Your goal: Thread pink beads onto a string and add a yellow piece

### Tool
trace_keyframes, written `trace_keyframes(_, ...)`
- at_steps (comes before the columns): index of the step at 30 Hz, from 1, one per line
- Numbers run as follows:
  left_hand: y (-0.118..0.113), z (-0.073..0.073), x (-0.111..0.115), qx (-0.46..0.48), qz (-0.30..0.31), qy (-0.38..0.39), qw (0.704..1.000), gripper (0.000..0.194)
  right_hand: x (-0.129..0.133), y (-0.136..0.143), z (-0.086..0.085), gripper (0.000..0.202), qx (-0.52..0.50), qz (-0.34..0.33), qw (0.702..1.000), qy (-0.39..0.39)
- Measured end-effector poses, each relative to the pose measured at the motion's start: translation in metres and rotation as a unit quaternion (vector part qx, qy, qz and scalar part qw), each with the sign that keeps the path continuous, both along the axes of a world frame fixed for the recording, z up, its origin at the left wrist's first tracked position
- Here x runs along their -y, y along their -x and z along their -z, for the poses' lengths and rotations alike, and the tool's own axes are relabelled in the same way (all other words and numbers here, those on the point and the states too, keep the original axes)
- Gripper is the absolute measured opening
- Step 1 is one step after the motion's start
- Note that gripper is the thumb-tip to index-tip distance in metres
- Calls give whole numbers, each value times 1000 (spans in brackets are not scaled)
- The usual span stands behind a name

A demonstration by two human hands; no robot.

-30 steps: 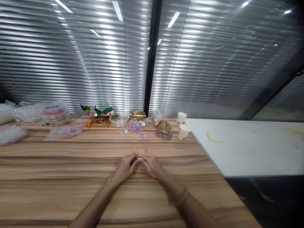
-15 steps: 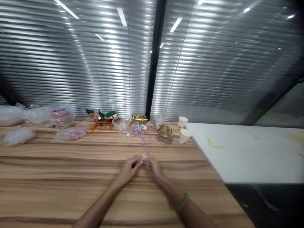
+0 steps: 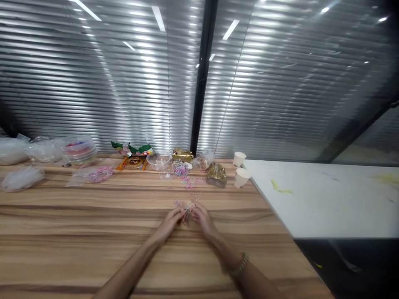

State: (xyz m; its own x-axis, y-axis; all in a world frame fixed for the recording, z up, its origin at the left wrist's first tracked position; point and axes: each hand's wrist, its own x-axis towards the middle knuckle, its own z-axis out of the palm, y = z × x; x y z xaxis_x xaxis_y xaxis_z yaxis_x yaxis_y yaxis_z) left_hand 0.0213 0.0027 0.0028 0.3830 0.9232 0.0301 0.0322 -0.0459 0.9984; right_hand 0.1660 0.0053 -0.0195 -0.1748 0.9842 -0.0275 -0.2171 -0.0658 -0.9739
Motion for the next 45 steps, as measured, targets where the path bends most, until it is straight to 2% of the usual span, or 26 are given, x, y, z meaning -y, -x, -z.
trace_keyframes(2, 2, 6, -6, 57, -5, 68, 996, 28, 4, -1, -5, 28, 37, -44, 997, -52)
trace_keyframes(4, 5, 10, -9, 89, -14, 107, 990, 26, 6, -2, -11, 28, 110, -99, 977, -152)
trace_keyframes(6, 7, 11, -11, 90, -24, 116, 989, 27, 7, -4, -13, 28, 217, -131, 932, -260)
trace_keyframes(8, 8, 11, -10, 81, -37, 111, 990, 27, 7, -7, -13, 27, 321, -131, 878, -329)
trace_keyframes(10, 8, 9, -9, 76, -47, 97, 991, 27, 5, -10, -9, 25, 396, -112, 838, -358)
trace_keyframes(13, 7, 3, -6, 65, -59, 58, 994, 28, 2, -13, -5, 24, 465, -88, 797, -375)
trace_keyframes(16, 6, -1, -4, 30, -73, 3, 997, 31, 0, -13, -4, 23, 499, -72, 773, -385)
trace_keyframes(19, 6, 0, -3, -14, -79, -55, 995, 32, -2, -11, -3, 21, 515, -58, 766, -381)
trace_keyframes(23, 6, 10, -7, -38, -89, -94, 991, 30, 0, -9, -1, 21, 492, -53, 792, -358)
trace_keyframes(25, 7, 16, -11, -25, -100, -73, 992, 32, 3, -6, -2, 25, 458, -69, 812, -355)
trace_keyframes(28, 12, 21, -17, 4, -142, -20, 990, 52, 10, -1, -6, 25, 395, -109, 836, -366)
trace_keyframes(31, 16, 17, -20, 20, -176, -15, 984, 52, 14, 4, -11, 27, 348, -110, 861, -354)
trace_keyframes(34, 16, 7, -15, -11, -133, -57, 989, 38, 12, 3, -10, 28, 341, -81, 878, -325)
trace_keyframes(37, 13, 1, -8, -74, -84, -141, 984, 28, 5, 0, -5, 27, 330, -41, 899, -285)
trace_keyframes(40, 11, 5, -7, -107, -89, -193, 971, 21, 0, 0, 1, 30, 275, -30, 937, -213)
trace_keyframes(42, 11, 10, -10, -108, -108, -177, 972, 21, -2, 2, 2, 32, 208, -33, 967, -146)
trace_keyframes(45, 9, 16, -15, -59, -135, -92, 985, 24, -5, 5, 1, 34, 96, -31, 992, -75)
